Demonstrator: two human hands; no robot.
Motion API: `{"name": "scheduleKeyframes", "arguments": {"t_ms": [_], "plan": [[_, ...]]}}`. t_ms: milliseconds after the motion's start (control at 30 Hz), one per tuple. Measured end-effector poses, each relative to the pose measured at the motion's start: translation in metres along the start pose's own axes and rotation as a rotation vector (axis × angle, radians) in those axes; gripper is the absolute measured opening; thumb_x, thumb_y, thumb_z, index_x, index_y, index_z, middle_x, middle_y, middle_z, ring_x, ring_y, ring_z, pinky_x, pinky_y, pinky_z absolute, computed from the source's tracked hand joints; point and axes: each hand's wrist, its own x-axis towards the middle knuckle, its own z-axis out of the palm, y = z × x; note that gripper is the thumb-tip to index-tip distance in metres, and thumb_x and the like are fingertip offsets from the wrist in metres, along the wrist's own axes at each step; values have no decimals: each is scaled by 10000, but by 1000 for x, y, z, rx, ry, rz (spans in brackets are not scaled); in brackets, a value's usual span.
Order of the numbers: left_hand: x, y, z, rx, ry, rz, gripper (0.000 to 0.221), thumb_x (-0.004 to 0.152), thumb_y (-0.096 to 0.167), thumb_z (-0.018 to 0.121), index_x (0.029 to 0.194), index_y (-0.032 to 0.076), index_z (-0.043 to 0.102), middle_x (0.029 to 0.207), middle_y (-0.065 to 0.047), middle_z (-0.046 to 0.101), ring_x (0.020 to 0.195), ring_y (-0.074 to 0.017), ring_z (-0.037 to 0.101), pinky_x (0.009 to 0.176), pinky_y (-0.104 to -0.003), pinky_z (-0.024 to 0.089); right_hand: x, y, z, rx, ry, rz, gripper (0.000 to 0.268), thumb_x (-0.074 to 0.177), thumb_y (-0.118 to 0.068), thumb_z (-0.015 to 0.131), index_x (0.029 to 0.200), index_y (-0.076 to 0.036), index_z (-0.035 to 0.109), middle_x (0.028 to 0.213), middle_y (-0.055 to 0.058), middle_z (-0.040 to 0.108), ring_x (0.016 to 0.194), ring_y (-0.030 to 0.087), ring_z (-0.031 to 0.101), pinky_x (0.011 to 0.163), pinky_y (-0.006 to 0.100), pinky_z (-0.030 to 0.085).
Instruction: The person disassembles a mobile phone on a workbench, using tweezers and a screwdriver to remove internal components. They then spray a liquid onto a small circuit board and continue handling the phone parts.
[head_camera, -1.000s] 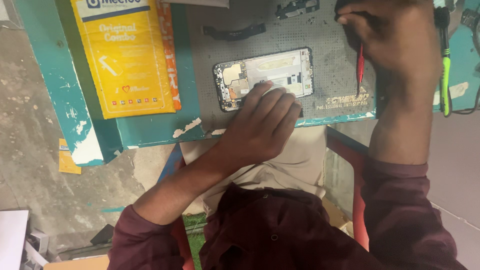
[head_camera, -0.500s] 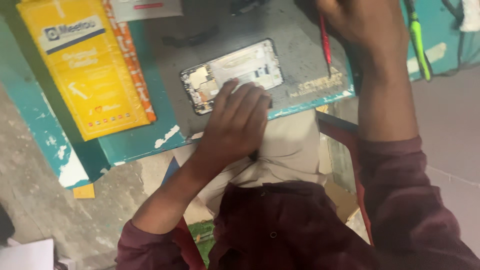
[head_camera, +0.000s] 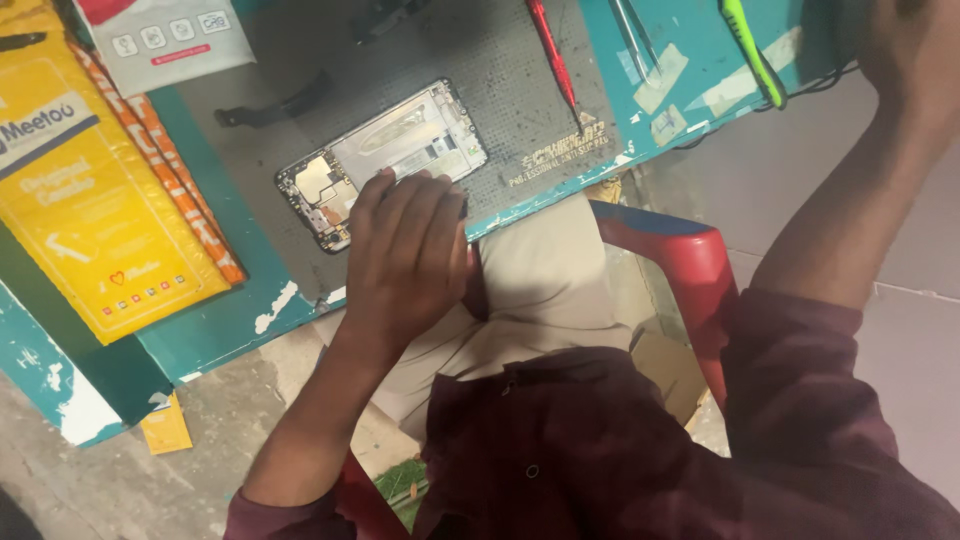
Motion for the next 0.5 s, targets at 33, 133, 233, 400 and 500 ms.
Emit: {"name": "scheduleKeyframes", "arguments": {"t_ms": [33, 133, 233, 400, 500], "plan": [[1, 0, 0, -15, 12, 8, 282, 941, 60, 674, 1211, -8, 626, 1214, -164, 658, 1193, -321, 635, 1139, -533, 423, -4, 1, -1, 20, 16, -22, 164, 959, -75, 642, 990, 67, 716, 794, 217, 698, 655, 338, 706, 547, 419, 535], [3, 2, -2, 1, 49, 26, 268, 970, 24, 681, 1227, -9, 617, 1227, -166, 655, 1197, -332, 651, 1147, -535, 437, -12, -4, -3, 40, 58, -79, 122, 952, -20, 648, 970, 89, 700, 808, 218, 695, 662, 345, 695, 582, 424, 538], [5, 3, -4, 1, 50, 43, 286, 965, 1, 681, 1241, -22, 608, 1237, -177, 657, 1191, -343, 661, 1142, -541, 444, -11, -10, 3, -22, 96, -98, 103, 949, -14, 656, 965, 79, 698, 821, 205, 694, 687, 340, 687, 608, 419, 535], [5, 3, -4, 5, 51, 38, 283, 969, 11, 680, 1241, -17, 604, 1230, -175, 661, 1188, -340, 658, 1133, -540, 448, -12, -17, 18, -44, 106, -26, 93, 960, -24, 668, 984, 60, 698, 851, 176, 698, 745, 314, 683, 667, 410, 530], [3, 3, -5, 4, 53, 42, 279, 980, 16, 676, 1246, -21, 598, 1232, -179, 660, 1190, -344, 655, 1128, -545, 451, -15, -17, 24, -34, 102, 11, 87, 968, -30, 675, 995, 49, 698, 870, 160, 701, 780, 299, 680, 702, 404, 527]]}}
